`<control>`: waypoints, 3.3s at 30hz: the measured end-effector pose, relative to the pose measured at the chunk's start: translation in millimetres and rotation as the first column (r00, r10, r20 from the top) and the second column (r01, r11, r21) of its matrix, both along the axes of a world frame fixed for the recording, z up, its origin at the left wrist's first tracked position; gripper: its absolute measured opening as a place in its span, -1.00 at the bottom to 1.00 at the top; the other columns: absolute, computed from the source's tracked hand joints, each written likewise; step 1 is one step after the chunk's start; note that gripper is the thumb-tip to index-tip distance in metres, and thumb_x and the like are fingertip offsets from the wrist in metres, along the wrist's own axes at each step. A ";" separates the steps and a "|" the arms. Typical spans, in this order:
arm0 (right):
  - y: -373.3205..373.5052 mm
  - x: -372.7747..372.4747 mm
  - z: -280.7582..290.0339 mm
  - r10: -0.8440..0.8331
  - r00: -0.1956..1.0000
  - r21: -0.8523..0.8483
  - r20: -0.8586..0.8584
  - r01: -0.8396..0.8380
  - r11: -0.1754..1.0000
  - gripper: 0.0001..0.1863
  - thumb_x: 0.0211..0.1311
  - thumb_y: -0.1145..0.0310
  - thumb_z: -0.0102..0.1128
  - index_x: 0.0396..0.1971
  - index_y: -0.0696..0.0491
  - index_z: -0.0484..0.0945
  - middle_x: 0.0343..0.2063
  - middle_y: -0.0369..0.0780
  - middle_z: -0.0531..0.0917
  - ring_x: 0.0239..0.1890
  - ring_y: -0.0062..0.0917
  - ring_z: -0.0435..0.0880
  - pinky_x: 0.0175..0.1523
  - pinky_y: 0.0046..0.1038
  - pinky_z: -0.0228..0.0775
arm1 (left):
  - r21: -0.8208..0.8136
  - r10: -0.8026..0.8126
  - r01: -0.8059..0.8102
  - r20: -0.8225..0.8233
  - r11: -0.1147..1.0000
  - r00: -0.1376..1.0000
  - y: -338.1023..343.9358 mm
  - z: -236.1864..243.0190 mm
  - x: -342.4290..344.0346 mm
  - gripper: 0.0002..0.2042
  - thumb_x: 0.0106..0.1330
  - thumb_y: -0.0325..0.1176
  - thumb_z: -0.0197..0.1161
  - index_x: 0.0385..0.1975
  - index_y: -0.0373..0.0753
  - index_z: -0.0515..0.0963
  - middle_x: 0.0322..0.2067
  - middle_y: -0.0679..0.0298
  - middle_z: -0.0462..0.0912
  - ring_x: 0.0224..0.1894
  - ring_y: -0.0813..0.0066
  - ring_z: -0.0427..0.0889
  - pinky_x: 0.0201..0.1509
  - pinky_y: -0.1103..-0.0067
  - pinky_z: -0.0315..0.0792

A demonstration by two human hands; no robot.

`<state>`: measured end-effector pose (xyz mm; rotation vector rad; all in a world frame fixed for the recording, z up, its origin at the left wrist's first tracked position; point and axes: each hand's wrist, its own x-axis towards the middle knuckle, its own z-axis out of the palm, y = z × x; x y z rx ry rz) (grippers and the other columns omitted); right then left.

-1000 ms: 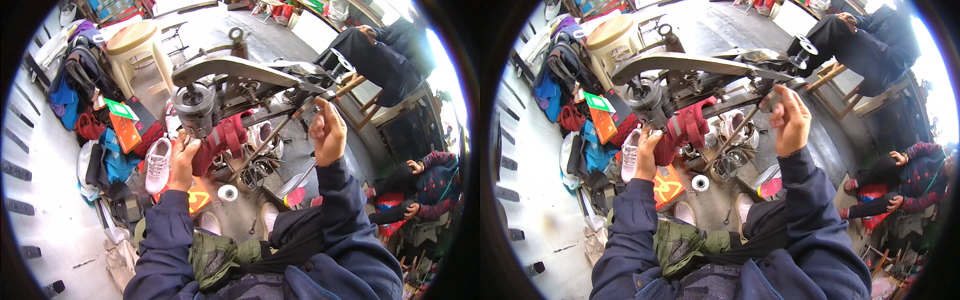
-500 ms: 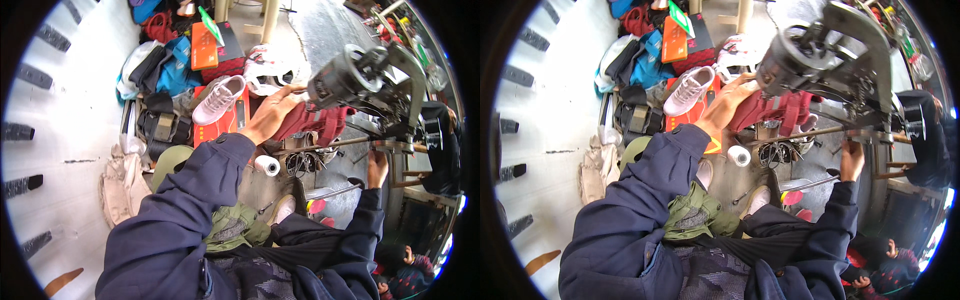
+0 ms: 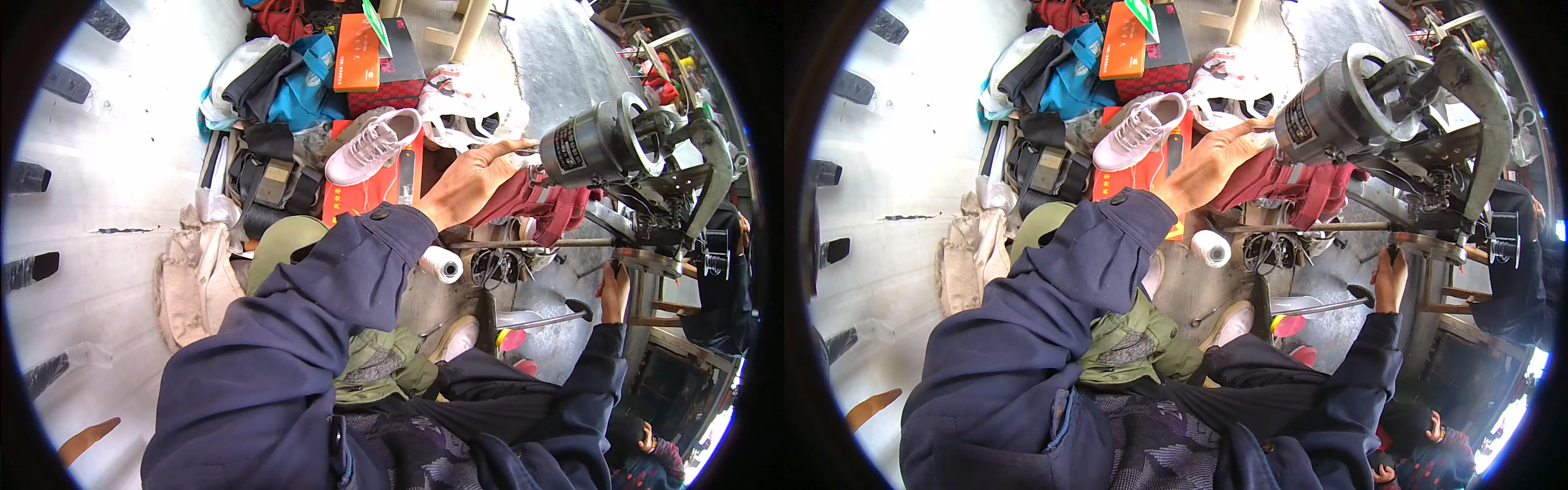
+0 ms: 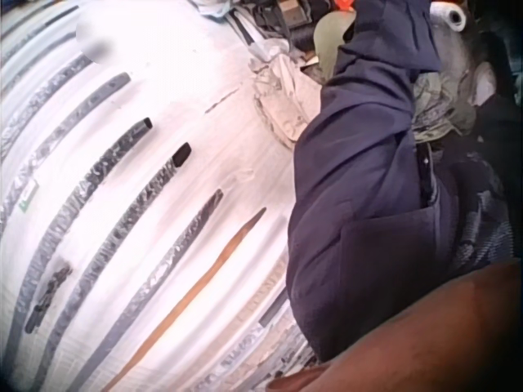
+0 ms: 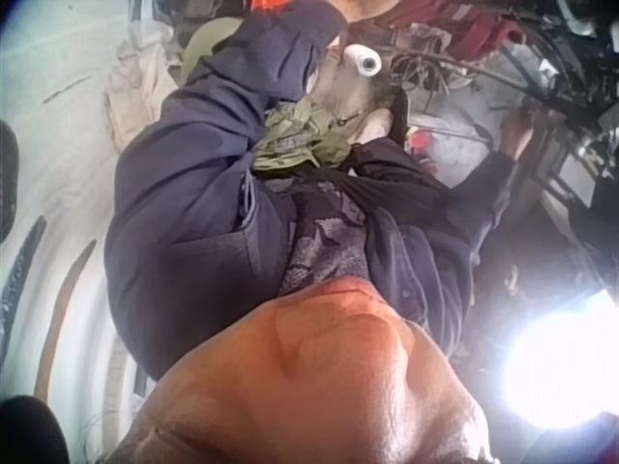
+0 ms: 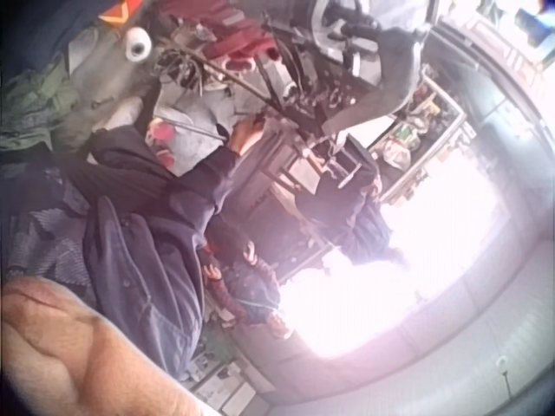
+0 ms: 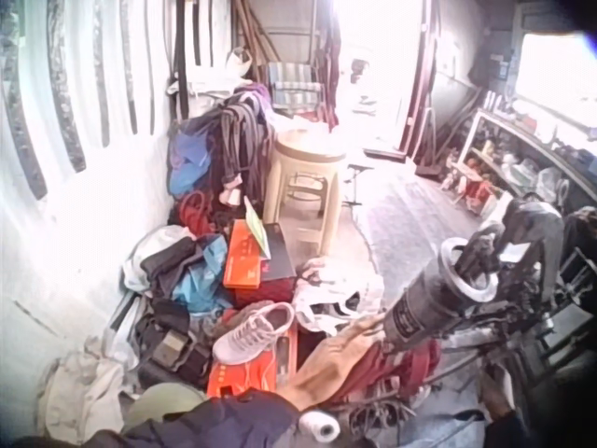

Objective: The person operates a sewing machine to stitch a red shoe, guiding the shoe under the needle with the left hand and turning the handwheel with the right. The person briefly uses scissors to trim thread and continues stitching along the shoe's edge.

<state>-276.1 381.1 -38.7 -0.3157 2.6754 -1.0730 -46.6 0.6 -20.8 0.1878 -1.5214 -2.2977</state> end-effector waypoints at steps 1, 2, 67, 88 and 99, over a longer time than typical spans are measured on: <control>-6.8 7.3 9.1 0.011 0.999 -0.013 0.038 -0.011 1.000 -0.78 0.43 0.24 0.13 -0.24 0.12 0.50 -0.63 -0.35 0.43 -0.71 -0.68 0.41 -0.63 -0.54 0.26 | -0.001 0.004 -0.004 -0.002 1.000 1.000 0.2 0.1 0.2 -0.63 0.55 -0.26 0.06 0.22 -0.31 0.51 0.08 0.26 0.63 0.12 0.57 0.51 0.31 0.63 0.30; -14.1 14.3 16.6 0.032 0.999 -0.060 -0.004 -0.032 0.998 -0.79 0.44 0.26 0.13 -0.25 0.13 0.50 -0.63 -0.37 0.41 -0.71 -0.69 0.39 -0.64 -0.56 0.23 | 0.000 0.010 -0.010 -0.002 1.000 1.000 0.7 -0.1 0.3 -0.63 0.54 -0.26 0.06 0.22 -0.31 0.51 0.09 0.25 0.63 0.13 0.56 0.51 0.31 0.63 0.30; -38.2 63.5 160.6 0.052 0.998 -0.545 -0.048 -0.069 0.835 -0.69 0.47 0.23 0.16 -0.16 0.21 0.67 -0.54 -0.34 0.61 -0.56 -0.69 0.56 -0.40 -0.63 0.39 | -0.103 0.062 -0.056 0.052 0.993 0.997 4.7 2.3 4.0 -0.55 0.49 -0.19 0.07 0.20 -0.42 0.49 0.10 0.21 0.61 0.11 0.51 0.51 0.31 0.59 0.27; -94.4 80.8 220.7 0.080 0.988 -0.934 0.131 0.096 0.343 -0.60 0.46 0.31 0.06 0.14 0.27 0.45 -0.53 -0.30 0.53 -0.60 -0.71 0.42 -0.51 -0.57 0.34 | -0.124 0.085 -0.079 0.044 0.989 0.995 3.2 -4.5 2.2 -0.60 0.49 -0.28 0.05 0.18 -0.41 0.51 0.08 0.23 0.62 0.11 0.53 0.50 0.29 0.59 0.28; -103.7 96.3 211.0 0.033 0.995 -0.870 0.098 0.069 0.489 -0.67 0.45 0.36 0.11 0.07 0.24 0.59 -0.61 -0.34 0.54 -0.70 -0.75 0.42 -0.61 -0.65 0.32 | -0.141 0.090 -0.084 0.034 0.986 0.995 3.4 -1.5 1.6 -0.60 0.48 -0.27 0.04 0.14 -0.43 0.53 0.05 0.24 0.62 0.09 0.55 0.50 0.27 0.61 0.28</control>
